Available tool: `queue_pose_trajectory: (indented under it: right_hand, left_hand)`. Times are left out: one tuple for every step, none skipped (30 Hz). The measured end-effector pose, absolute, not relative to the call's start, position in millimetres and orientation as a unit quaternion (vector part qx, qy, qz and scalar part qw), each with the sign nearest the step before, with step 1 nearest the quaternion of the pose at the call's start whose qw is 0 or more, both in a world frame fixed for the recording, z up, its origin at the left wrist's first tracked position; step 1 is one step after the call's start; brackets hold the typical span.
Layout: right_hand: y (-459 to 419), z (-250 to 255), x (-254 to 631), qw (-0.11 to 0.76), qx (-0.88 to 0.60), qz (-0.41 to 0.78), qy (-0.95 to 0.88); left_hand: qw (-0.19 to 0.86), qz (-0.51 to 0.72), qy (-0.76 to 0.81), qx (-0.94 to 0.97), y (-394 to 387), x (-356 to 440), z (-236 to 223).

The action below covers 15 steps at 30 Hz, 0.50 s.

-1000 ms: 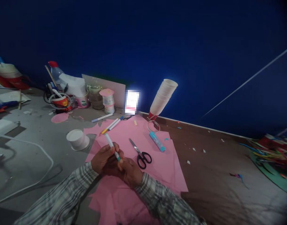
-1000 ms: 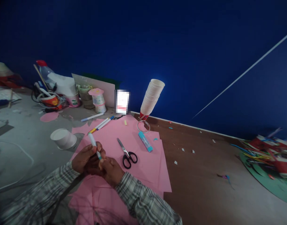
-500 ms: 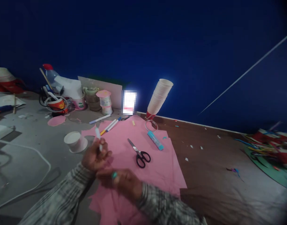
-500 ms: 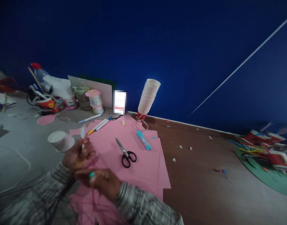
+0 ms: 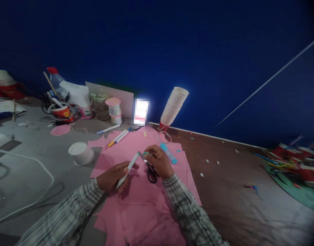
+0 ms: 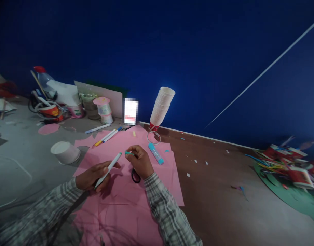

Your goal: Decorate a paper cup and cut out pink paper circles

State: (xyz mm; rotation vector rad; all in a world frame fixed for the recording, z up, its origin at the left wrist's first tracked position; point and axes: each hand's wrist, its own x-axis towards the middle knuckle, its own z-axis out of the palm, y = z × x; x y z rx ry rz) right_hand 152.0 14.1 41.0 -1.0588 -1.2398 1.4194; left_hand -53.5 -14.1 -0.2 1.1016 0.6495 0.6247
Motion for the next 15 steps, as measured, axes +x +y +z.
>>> queue_pose_trajectory:
  right_hand:
    - [15.4,39.4,150.9,0.474,-0.427,0.592,-0.492]
    - [16.5,37.5,150.1,0.476,-0.423,0.602,-0.481]
    - [17.4,35.2,149.3,0.476,-0.42,0.611,-0.473]
    - [18.2,32.9,148.7,0.474,-0.417,0.619,-0.467]
    - [18.7,30.6,148.3,0.472,-0.413,0.629,-0.46]
    - [19.1,28.6,148.0,0.47,-0.409,0.638,-0.453]
    - [19.4,27.0,147.9,0.467,-0.404,0.646,-0.448]
    - [19.6,26.0,148.0,0.464,-0.401,0.653,-0.444]
    - [19.8,25.5,148.5,0.461,-0.397,0.658,-0.443]
    - [19.9,25.4,149.2,0.459,-0.395,0.662,-0.442]
    - [20.0,25.7,150.1,0.456,-0.393,0.664,-0.443]
    - [20.0,26.1,151.1,0.453,-0.391,0.667,-0.445]
    - [19.9,26.6,152.0,0.449,-0.389,0.668,-0.447]
    - [19.7,27.0,152.8,0.447,-0.388,0.67,-0.449]
    - [19.5,27.3,153.3,0.445,-0.386,0.671,-0.45]
  left_hand:
    - [0.758,0.281,0.301,0.506,-14.3,-53.6,-0.2]
    - [0.759,0.277,0.302,0.505,-14.3,-53.9,-0.4]
    - [0.761,0.271,0.304,0.506,-14.1,-54.2,-1.0]
    - [0.762,0.265,0.303,0.507,-13.7,-54.8,-1.8]
    - [0.763,0.26,0.303,0.509,-13.4,-55.4,-2.7]
    - [0.762,0.256,0.303,0.512,-13.1,-56.2,-3.8]
    - [0.76,0.255,0.304,0.515,-12.8,-57.1,-4.7]
    - [0.76,0.252,0.304,0.516,-12.6,-57.9,-5.6]
    - [0.762,0.249,0.303,0.515,-12.4,-58.6,-6.1]
    - [0.765,0.247,0.301,0.513,-12.3,-59.1,-6.4]
    - [0.766,0.246,0.299,0.513,-12.2,-59.4,-6.4]
    - [0.767,0.246,0.298,0.512,-12.2,-59.4,-6.1]
    - [0.768,0.247,0.297,0.511,-12.2,-59.2,-5.6]
    - [0.769,0.249,0.294,0.51,-12.2,-58.9,-4.9]
    - [0.771,0.252,0.289,0.509,-12.2,-58.6,-4.4]
